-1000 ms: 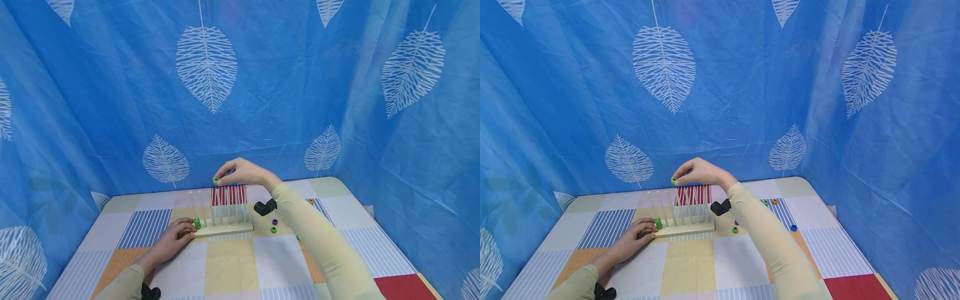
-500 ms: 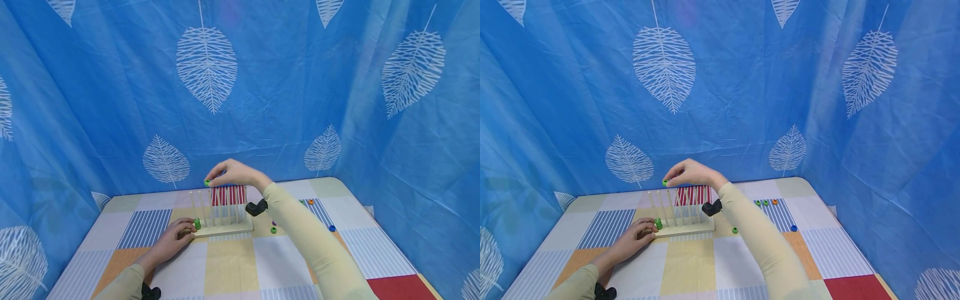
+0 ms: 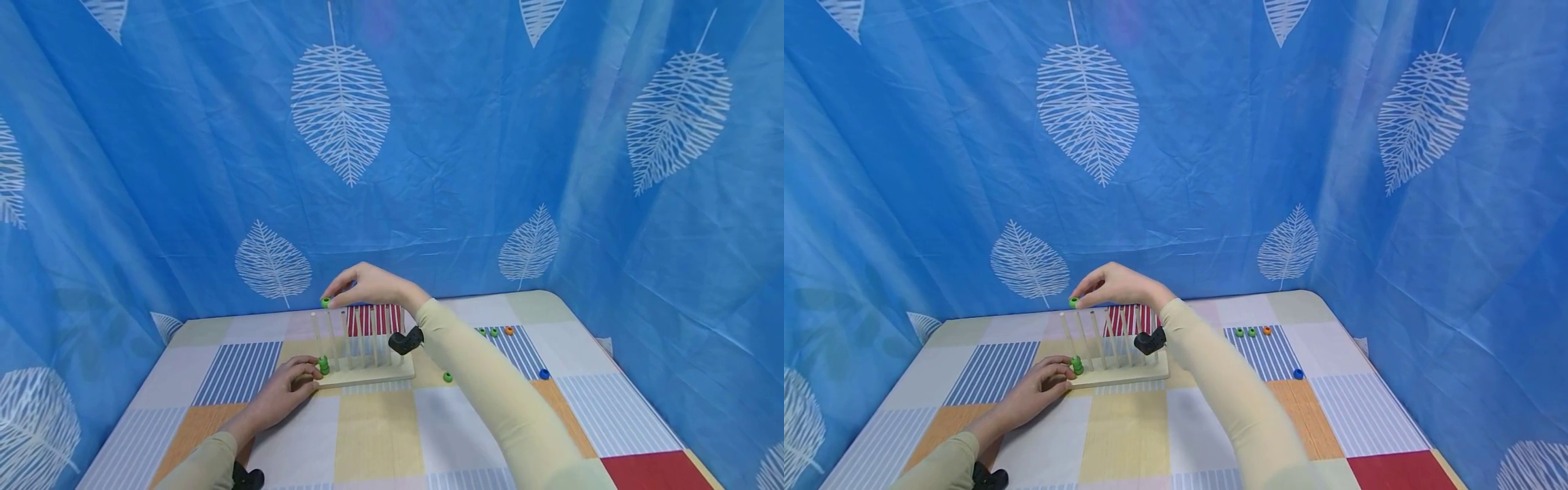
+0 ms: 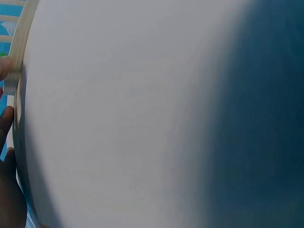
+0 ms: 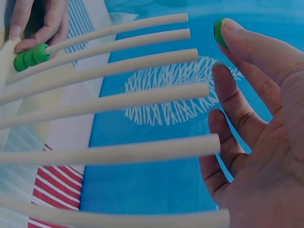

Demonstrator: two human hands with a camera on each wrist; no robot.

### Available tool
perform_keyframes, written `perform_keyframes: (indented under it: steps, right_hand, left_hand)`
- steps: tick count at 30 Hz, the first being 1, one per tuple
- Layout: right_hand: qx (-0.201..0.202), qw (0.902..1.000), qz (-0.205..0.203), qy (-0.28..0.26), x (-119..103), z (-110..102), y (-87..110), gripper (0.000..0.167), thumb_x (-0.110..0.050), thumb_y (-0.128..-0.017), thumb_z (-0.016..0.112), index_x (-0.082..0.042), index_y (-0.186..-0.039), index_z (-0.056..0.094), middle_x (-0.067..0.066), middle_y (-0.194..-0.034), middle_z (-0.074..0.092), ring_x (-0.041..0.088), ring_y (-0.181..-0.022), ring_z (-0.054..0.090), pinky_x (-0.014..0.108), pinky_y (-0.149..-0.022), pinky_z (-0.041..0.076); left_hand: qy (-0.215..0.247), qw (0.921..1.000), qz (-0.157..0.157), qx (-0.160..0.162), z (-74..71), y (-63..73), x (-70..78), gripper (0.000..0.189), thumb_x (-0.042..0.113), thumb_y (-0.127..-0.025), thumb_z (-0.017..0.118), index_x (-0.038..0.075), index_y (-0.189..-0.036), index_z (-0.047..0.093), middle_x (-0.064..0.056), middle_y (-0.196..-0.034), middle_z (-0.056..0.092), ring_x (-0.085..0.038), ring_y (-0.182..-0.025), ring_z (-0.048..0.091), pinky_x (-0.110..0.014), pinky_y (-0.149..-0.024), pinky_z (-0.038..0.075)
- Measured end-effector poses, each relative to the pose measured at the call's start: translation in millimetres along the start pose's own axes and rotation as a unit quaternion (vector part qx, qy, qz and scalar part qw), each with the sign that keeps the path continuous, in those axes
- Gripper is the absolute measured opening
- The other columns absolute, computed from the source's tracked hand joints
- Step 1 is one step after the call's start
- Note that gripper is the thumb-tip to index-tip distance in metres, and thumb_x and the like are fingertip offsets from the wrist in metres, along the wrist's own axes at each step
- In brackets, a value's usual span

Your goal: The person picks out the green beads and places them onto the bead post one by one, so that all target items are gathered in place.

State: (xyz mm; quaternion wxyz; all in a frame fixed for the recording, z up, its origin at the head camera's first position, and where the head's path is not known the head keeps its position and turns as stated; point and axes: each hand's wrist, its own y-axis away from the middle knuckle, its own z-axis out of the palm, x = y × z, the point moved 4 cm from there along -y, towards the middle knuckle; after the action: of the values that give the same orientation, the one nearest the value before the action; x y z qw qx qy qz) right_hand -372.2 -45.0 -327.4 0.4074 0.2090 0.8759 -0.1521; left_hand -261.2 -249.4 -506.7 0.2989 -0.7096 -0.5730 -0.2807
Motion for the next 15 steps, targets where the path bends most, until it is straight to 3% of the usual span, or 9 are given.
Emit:
perform_keyframes:
  steps: [15]
  right_hand:
    - [-0.023, 0.9996, 0.007, -0.011, -1.9, 10.8, -15.4, 0.026, -0.029, -0.096, 0.073, -0.020, -0.121, 0.076, -0.009, -0.115, 0.072, 0.010, -0.107, 0.066, 0.030, -0.090, 0.056]
  left_hand:
    - [0.005, 1.0000, 0.002, -0.005, 0.8, -1.1, -1.9, 0.007, 0.022, -0.098, 0.072, 0.026, -0.103, 0.072, -0.004, -0.141, 0.056, -0.034, -0.136, 0.046, -0.060, -0.113, 0.036]
